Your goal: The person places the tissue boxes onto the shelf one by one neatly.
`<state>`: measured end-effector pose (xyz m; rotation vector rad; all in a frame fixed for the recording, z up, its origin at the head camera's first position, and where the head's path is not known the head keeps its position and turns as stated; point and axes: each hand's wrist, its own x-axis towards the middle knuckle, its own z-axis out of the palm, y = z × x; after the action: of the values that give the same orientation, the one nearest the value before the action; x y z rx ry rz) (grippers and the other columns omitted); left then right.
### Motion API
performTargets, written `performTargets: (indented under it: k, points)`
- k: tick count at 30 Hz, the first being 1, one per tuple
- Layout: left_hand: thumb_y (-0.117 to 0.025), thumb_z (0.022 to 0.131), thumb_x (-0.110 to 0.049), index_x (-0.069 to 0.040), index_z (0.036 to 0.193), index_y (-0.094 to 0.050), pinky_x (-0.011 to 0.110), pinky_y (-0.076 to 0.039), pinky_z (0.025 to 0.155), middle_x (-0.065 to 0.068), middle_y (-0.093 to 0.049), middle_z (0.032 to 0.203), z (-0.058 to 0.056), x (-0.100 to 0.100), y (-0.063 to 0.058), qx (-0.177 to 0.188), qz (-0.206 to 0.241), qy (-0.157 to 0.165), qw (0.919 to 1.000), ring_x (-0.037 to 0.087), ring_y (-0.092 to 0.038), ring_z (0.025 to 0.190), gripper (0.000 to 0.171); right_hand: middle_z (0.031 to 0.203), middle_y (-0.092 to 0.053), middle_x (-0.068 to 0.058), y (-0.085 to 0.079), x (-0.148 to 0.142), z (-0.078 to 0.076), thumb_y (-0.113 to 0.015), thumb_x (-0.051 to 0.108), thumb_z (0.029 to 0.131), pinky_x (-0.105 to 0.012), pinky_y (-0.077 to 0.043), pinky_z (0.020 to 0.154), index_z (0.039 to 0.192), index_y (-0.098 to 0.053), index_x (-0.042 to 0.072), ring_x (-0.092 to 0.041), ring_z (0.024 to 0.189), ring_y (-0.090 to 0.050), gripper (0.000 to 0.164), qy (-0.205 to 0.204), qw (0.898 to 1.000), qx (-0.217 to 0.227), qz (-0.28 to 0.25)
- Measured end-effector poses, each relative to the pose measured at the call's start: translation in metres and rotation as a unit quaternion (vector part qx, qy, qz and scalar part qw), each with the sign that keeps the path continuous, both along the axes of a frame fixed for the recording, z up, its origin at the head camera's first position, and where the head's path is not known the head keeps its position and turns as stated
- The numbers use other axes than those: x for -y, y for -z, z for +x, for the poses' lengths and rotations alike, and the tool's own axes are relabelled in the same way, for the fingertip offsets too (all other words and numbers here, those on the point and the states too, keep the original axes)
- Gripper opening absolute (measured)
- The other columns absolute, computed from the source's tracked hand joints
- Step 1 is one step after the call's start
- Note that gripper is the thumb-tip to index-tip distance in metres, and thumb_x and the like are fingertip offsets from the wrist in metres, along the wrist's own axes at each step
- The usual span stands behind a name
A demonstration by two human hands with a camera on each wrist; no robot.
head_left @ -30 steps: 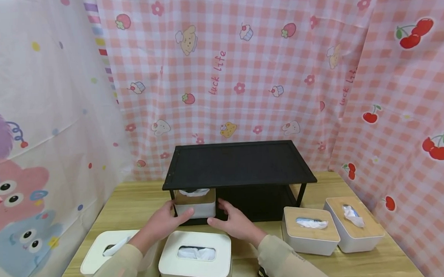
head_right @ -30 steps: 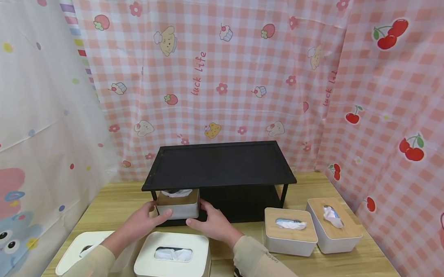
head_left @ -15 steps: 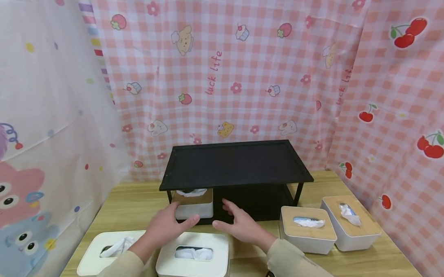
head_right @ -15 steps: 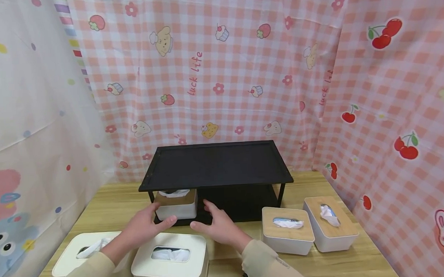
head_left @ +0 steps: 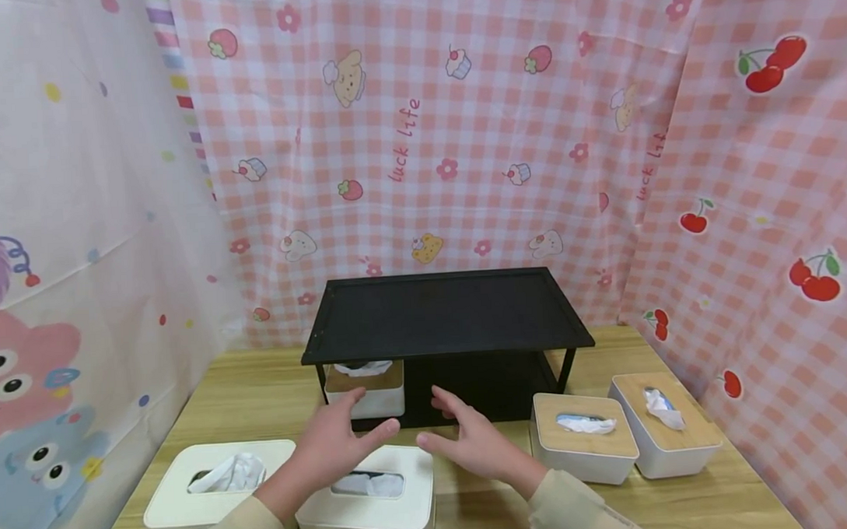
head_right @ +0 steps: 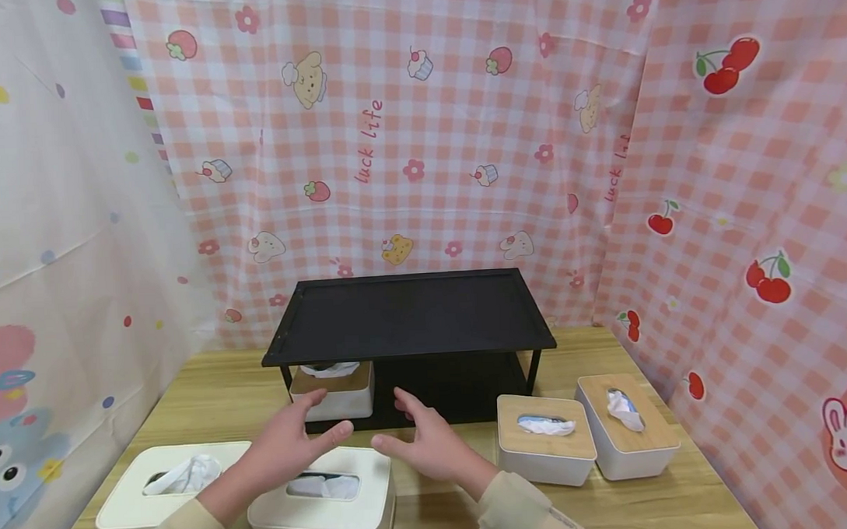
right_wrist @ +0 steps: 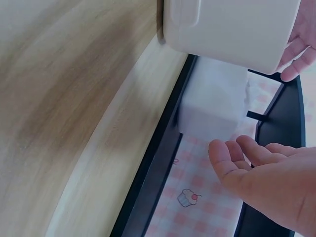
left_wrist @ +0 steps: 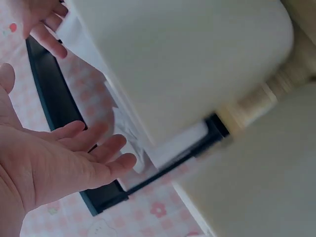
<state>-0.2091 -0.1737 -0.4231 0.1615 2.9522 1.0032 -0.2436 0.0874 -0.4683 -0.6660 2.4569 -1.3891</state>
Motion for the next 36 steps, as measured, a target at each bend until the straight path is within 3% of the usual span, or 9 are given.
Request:
performTargets:
  k: [7, 17, 24, 29, 36]
  points:
    - [-0.066, 0.092, -0.076, -0.005, 0.157, -0.051, 0.066, -0.049, 0.111, 0.017, -0.059, 0.156, 0.012, -0.013, -0.004, -0.008, 0.014, -0.005, 0.9999, 0.043, -0.056, 0.143, 0.098, 0.167, -0.045, -0.018, -0.001, -0.011, 0.009, -0.067, 0.056, 0.103, -0.065, -0.043, 0.118, 0.170, -0.028, 0.011, -0.041, 0.149, -0.047, 0.090, 0.000, 1.000, -0.001, -0.024]
    - [-0.065, 0.092, -0.078, -0.008, 0.158, -0.051, 0.063, -0.051, 0.109, 0.014, -0.060, 0.156, 0.022, -0.017, -0.004, -0.013, 0.047, -0.027, 0.9984, 0.040, -0.056, 0.142, 0.097, 0.166, -0.047, -0.018, -0.008, -0.028, 0.023, -0.072, 0.045, 0.102, -0.060, -0.047, 0.115, 0.168, -0.032, 0.010, -0.038, 0.148, -0.049, 0.085, 0.037, 0.998, -0.001, -0.041]
    - [-0.070, 0.090, -0.076, -0.007, 0.157, -0.051, 0.061, -0.050, 0.111, 0.013, -0.063, 0.152, 0.030, -0.022, -0.003, -0.043, 0.051, -0.034, 0.9972, 0.036, -0.059, 0.136, 0.098, 0.168, -0.045, -0.013, -0.010, -0.039, 0.029, -0.071, 0.044, 0.103, -0.053, -0.047, 0.116, 0.169, -0.031, 0.012, -0.034, 0.150, -0.047, 0.083, 0.048, 0.998, 0.005, -0.045]
    - [-0.071, 0.089, -0.076, -0.006, 0.157, -0.051, 0.062, -0.049, 0.112, 0.012, -0.063, 0.152, 0.037, -0.032, -0.001, -0.063, 0.047, -0.028, 0.9965, 0.037, -0.058, 0.138, 0.099, 0.168, -0.044, -0.014, -0.012, -0.045, 0.037, -0.071, 0.042, 0.103, -0.046, -0.050, 0.114, 0.168, -0.033, 0.011, -0.034, 0.149, -0.048, 0.081, 0.046, 0.998, -0.006, -0.039]
    - [-0.073, 0.090, -0.070, -0.001, 0.154, -0.052, 0.065, -0.041, 0.118, 0.017, -0.062, 0.152, 0.035, -0.046, 0.010, -0.099, 0.034, -0.005, 0.9944, 0.045, -0.052, 0.144, 0.097, 0.170, -0.042, -0.011, -0.016, -0.055, 0.045, -0.073, 0.042, 0.102, -0.044, -0.051, 0.113, 0.168, -0.034, 0.013, -0.032, 0.149, -0.048, 0.082, 0.061, 0.998, -0.026, -0.020]
